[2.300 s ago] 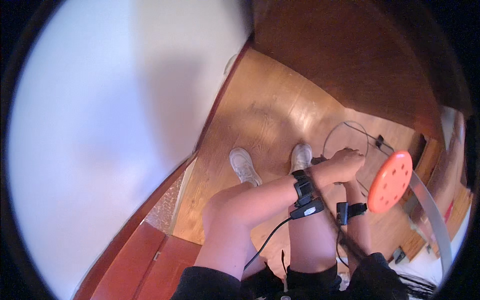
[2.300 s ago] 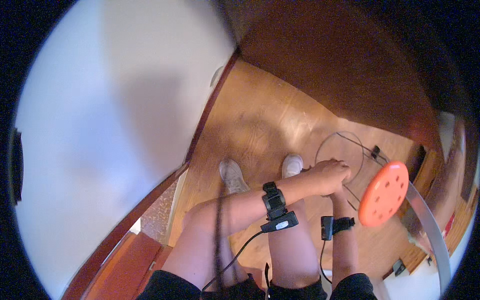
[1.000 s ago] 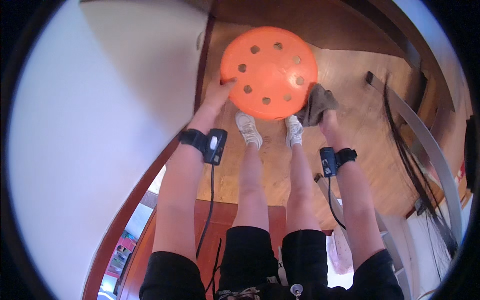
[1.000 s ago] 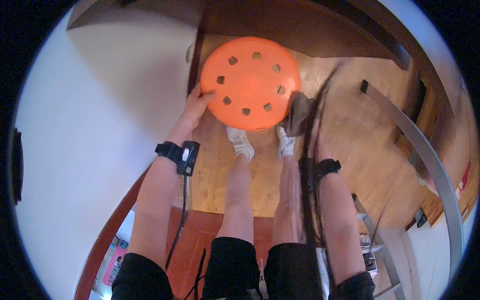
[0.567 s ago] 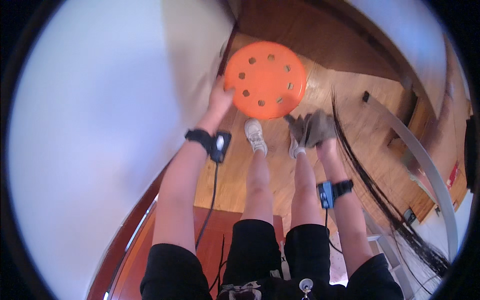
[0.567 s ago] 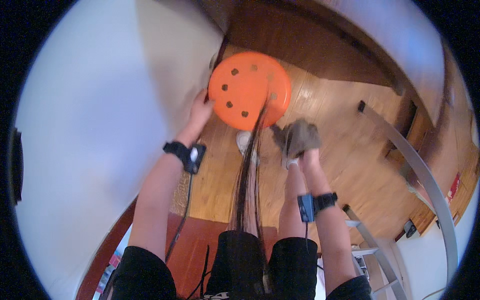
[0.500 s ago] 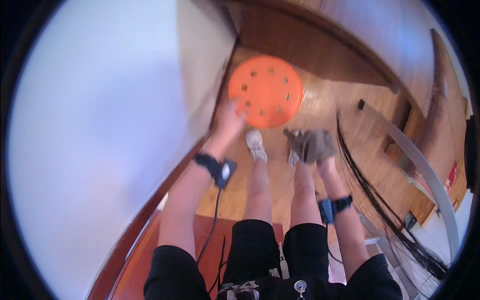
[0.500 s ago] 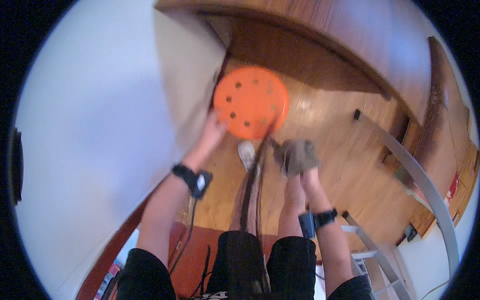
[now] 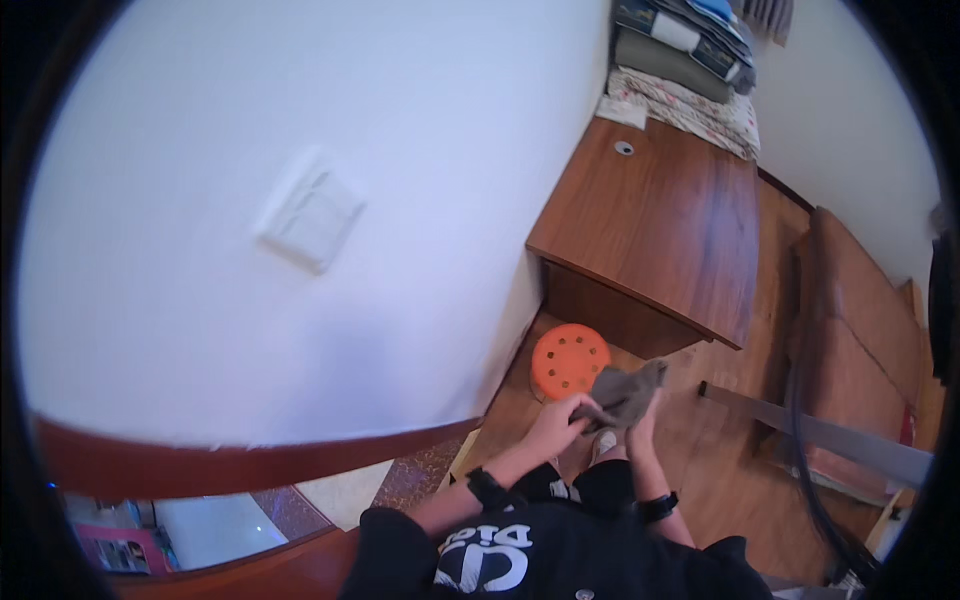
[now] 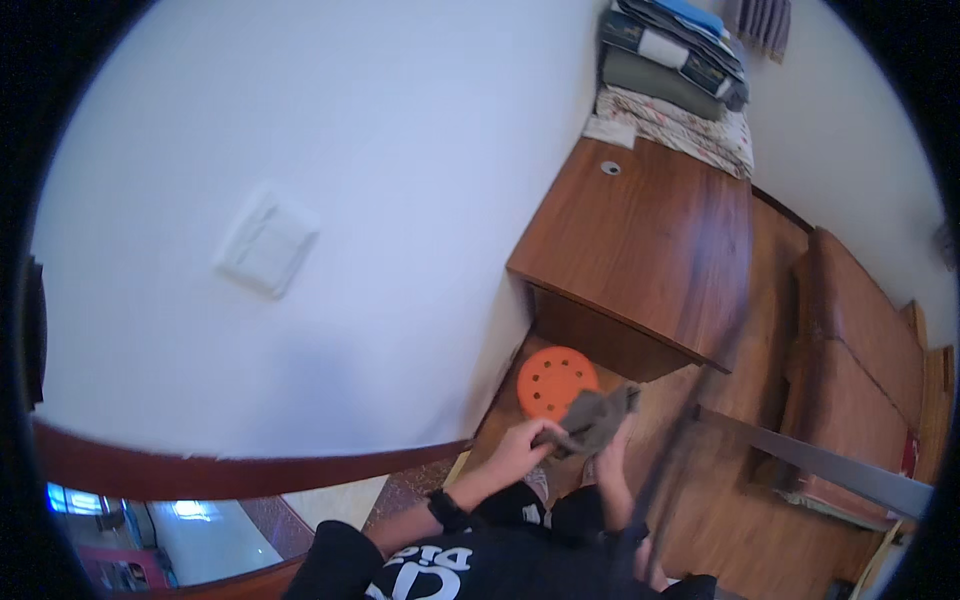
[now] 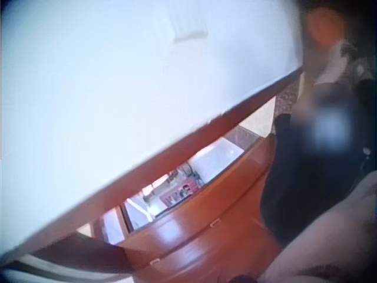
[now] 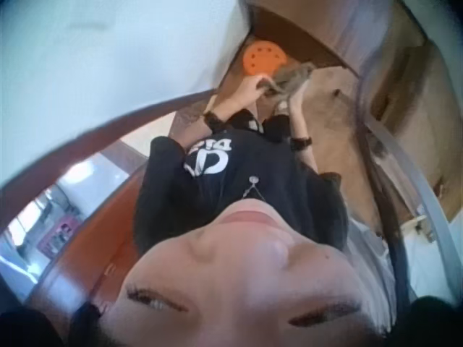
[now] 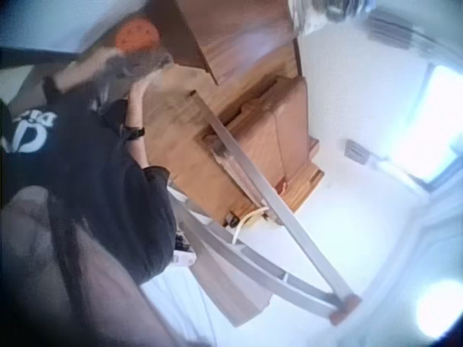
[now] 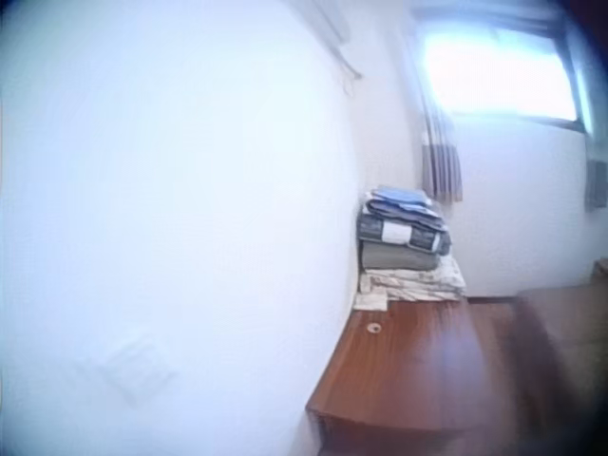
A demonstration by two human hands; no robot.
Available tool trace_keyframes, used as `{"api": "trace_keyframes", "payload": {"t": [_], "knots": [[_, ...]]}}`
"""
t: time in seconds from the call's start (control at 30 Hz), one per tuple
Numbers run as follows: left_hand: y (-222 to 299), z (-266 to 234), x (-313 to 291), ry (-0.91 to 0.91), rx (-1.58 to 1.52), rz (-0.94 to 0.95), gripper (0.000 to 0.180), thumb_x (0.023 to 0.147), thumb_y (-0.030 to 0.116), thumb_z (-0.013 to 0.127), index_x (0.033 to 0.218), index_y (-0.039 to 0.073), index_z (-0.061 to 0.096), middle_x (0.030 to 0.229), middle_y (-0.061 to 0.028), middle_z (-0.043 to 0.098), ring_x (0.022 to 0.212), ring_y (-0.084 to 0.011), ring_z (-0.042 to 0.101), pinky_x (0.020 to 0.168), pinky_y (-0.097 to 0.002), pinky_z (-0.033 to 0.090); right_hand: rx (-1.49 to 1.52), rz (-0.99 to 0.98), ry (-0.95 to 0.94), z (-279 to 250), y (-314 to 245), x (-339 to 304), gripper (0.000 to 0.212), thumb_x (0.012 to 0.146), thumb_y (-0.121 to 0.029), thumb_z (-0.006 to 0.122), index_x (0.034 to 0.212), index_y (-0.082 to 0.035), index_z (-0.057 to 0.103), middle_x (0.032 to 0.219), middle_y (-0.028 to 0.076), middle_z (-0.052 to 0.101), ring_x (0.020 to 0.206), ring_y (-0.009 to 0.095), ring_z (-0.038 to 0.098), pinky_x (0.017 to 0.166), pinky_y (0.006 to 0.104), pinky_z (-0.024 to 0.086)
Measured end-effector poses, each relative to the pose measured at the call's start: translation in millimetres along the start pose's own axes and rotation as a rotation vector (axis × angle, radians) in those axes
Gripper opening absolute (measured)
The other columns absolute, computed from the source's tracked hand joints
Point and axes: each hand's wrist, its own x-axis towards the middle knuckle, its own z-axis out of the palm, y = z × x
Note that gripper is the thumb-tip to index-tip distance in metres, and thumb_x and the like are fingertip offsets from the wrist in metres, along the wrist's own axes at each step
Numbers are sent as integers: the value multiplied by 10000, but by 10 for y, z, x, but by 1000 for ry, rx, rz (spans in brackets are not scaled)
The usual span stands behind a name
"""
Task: The person wipes the underside of a wooden desk with a cloth, then moves to wipe the rungs and side rails of a metal ladder. The person uses a cloth throughout and handles the ladder by moving it slightly while cleaning.
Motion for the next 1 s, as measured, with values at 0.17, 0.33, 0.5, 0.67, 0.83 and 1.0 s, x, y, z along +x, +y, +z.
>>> {"api": "trace_keyframes", "payload": {"t": [0.17,0.33,0.5,0.67,0.83,1.0], "knots": [[680,-584,-84,227,147,171,212,743,-37,581,947,20,573,967,-112,654,937,-264,624,815,-309,476,-252,-163,57,-305,-993,372,608,882,-135,535,1415,-27,261,1436,202,273,1353,339,224,1103,398,182],[957,-865,-277,480,248,277,183,739,-92,563,880,23,539,937,-104,678,883,-224,645,792,-297,493,-363,-425,163,-395,-1457,538,574,853,-54,562,1381,-68,338,1378,196,356,1304,327,318,1075,390,249],[1202,-1091,-487,705,171,411,175,749,-106,588,848,17,512,910,-121,686,842,-193,648,763,-301,503,145,-301,196,-302,-1578,921,370,853,2,570,1212,-32,488,1134,82,540,971,165,537,847,271,428],[1140,-1249,-872,836,237,275,141,769,-36,639,881,18,572,855,-115,680,759,-175,643,702,-291,501,173,-193,-114,-285,-1303,1031,274,842,24,582,1114,-3,561,1049,29,590,941,105,545,828,226,432],[698,-1219,-974,923,652,131,210,790,202,690,941,61,656,777,-133,660,694,-285,643,626,-338,502,169,-156,-216,-356,-1018,985,257,847,10,597,1103,9,586,1090,41,609,1002,115,564,884,236,425],[338,-1224,-1107,871,574,-165,392,739,374,726,665,14,590,618,-144,576,544,-308,552,519,-382,418,315,-16,-347,-494,-1257,1022,270,850,-14,625,1119,-13,595,997,15,622,889,81,569,809,213,439]]}}
